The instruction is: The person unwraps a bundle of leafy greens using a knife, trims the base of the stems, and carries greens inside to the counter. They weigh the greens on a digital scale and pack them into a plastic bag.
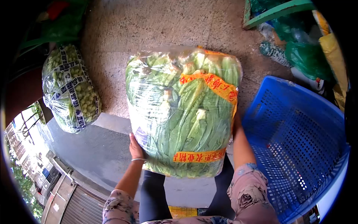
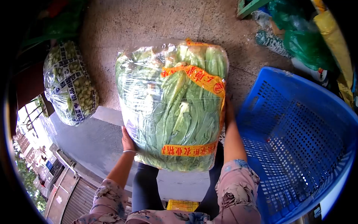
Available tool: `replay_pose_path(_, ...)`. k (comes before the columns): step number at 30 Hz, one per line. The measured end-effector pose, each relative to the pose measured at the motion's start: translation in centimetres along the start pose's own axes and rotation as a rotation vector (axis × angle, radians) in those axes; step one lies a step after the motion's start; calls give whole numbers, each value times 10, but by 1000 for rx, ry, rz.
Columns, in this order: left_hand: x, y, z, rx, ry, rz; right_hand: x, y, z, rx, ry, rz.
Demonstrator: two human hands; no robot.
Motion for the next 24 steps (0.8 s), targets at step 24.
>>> replay_pose_path(24,-53,16,6,224,-627,556,-19,-33,28,60,-233,5)
Point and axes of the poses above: each hand's wrist, its own y-axis towards the middle knuckle, its own x-axis out of the back of the hand, z = x × y, the point moved 4 cm from there along y, towards the middle knuckle, and after that the axes turned 5 degrees about x, right-handed, at the moved point
